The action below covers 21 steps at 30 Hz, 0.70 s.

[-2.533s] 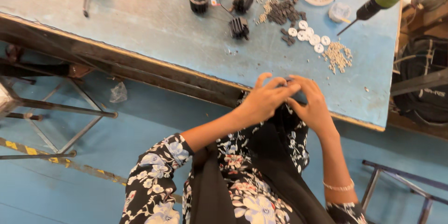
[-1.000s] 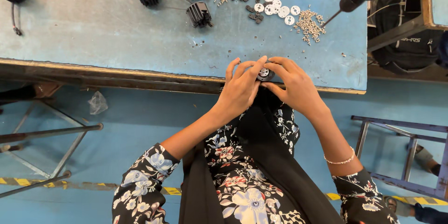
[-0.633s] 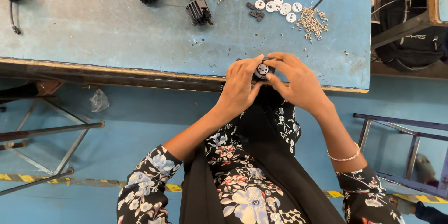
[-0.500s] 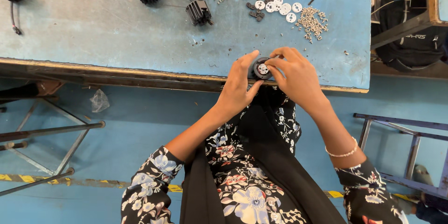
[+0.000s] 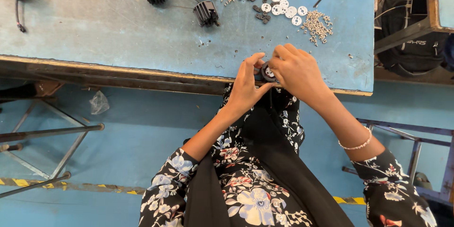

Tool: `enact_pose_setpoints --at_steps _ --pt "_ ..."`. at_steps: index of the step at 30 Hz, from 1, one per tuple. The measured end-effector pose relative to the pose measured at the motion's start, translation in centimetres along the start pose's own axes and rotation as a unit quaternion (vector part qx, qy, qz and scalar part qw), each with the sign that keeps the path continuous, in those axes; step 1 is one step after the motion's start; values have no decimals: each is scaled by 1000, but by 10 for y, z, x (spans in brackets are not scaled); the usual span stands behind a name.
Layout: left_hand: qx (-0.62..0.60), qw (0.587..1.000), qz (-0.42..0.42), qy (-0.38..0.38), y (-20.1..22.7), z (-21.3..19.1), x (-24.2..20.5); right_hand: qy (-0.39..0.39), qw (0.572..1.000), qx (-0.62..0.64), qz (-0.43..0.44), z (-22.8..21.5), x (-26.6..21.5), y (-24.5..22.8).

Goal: The person assembles small electrical components on a blue workbench. They insert a white circular disc into a black cylindrical housing, then use a green power drill to secure it with screws. The person also handles a black finned component, inserting a screw and tightening it with the drill.

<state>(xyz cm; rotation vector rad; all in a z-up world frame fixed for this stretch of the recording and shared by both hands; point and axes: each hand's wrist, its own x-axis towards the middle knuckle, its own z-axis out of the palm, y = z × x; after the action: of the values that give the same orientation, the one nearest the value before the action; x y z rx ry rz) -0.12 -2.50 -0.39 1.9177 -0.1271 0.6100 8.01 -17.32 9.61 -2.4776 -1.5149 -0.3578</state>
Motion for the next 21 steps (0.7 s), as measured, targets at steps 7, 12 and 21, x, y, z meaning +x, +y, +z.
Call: enact_pose_setpoints --at_steps 7,12,21 --pt "8 1000 -1 19 2 3 0 -10 998 -58 -25 -1 -4 1" --pt "14 999 16 38 2 4 0 -16 998 -36 -41 2 1 6" --pt "38 998 45 39 9 1 0 49 997 -65 2 8 -7 -3"
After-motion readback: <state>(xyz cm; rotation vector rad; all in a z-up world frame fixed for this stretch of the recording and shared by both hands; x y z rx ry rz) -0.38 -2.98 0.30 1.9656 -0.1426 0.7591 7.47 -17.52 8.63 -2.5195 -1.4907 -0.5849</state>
